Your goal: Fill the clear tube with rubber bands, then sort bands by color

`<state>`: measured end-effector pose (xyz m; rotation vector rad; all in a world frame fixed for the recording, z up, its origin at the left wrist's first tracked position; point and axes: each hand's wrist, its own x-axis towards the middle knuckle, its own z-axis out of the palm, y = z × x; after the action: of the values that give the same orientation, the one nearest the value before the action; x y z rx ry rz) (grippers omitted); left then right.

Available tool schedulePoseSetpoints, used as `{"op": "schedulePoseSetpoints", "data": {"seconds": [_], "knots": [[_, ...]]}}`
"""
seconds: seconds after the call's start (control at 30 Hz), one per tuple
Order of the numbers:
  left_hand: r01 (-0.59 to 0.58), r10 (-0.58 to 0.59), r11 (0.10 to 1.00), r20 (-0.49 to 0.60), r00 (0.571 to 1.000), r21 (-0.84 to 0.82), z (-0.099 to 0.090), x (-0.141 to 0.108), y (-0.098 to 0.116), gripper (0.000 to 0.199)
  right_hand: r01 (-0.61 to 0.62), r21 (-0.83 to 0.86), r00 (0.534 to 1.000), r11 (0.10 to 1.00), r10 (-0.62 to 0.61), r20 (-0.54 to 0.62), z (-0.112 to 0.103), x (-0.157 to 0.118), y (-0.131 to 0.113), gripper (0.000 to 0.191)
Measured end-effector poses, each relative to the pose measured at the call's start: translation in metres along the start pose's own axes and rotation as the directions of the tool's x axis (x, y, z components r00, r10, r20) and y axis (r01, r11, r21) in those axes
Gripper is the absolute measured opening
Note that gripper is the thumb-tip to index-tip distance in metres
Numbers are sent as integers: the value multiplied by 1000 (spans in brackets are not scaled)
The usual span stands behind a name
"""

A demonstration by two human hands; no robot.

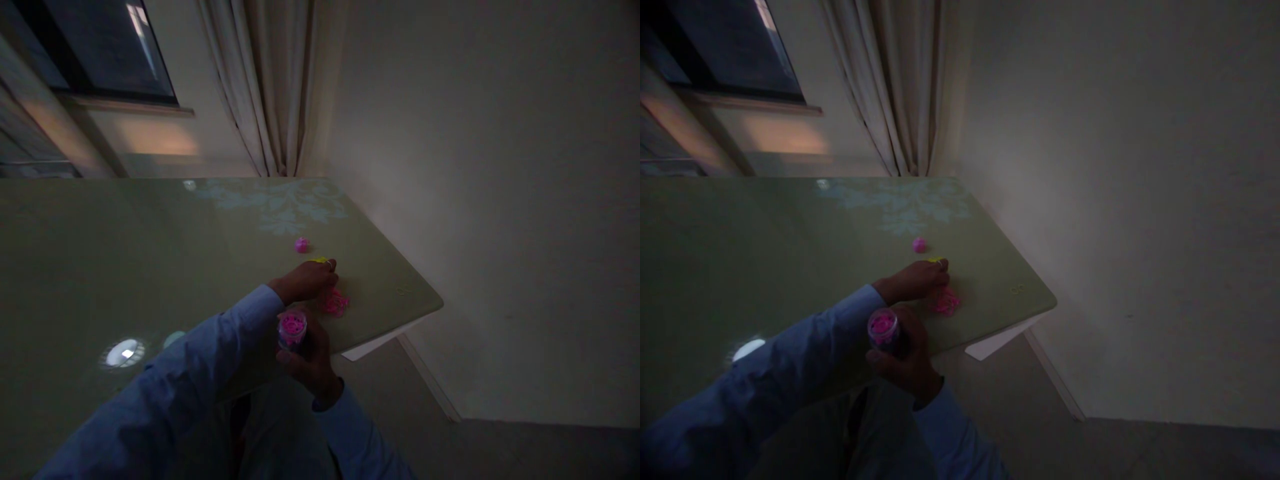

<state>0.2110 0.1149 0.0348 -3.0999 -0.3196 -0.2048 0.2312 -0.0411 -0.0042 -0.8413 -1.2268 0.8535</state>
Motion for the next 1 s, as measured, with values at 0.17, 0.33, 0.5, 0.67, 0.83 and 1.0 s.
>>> {"op": "schedulePoseSetpoints", "data": {"seconds": [0.17,0.33,0.5,0.67,0.83,1.0], "knots": [[-31,31,999,27,999,-13,-3,1,-2,17,-45,9,999,999,45,-16,-2,-2,4,45],[-18,22,999,90,996,-39,-8,0,-2,20,-47,27,999,999,47,-16,-4,-2,9,45],[12,0,998,178,984,-64,-16,-3,1,21,-79,19,997,997,80,-17,-6,-3,15,49],[26,1,987,171,985,-158,-23,-7,-1,18,-84,37,996,996,84,-14,-6,-3,17,50],[-36,83,943,129,988,-331,-22,-12,-6,19,-26,17,1000,1000,26,12,-6,0,12,47],[-118,168,928,113,979,-353,-14,-14,-5,19,59,-9,997,998,-58,44,-6,2,8,41]]}}
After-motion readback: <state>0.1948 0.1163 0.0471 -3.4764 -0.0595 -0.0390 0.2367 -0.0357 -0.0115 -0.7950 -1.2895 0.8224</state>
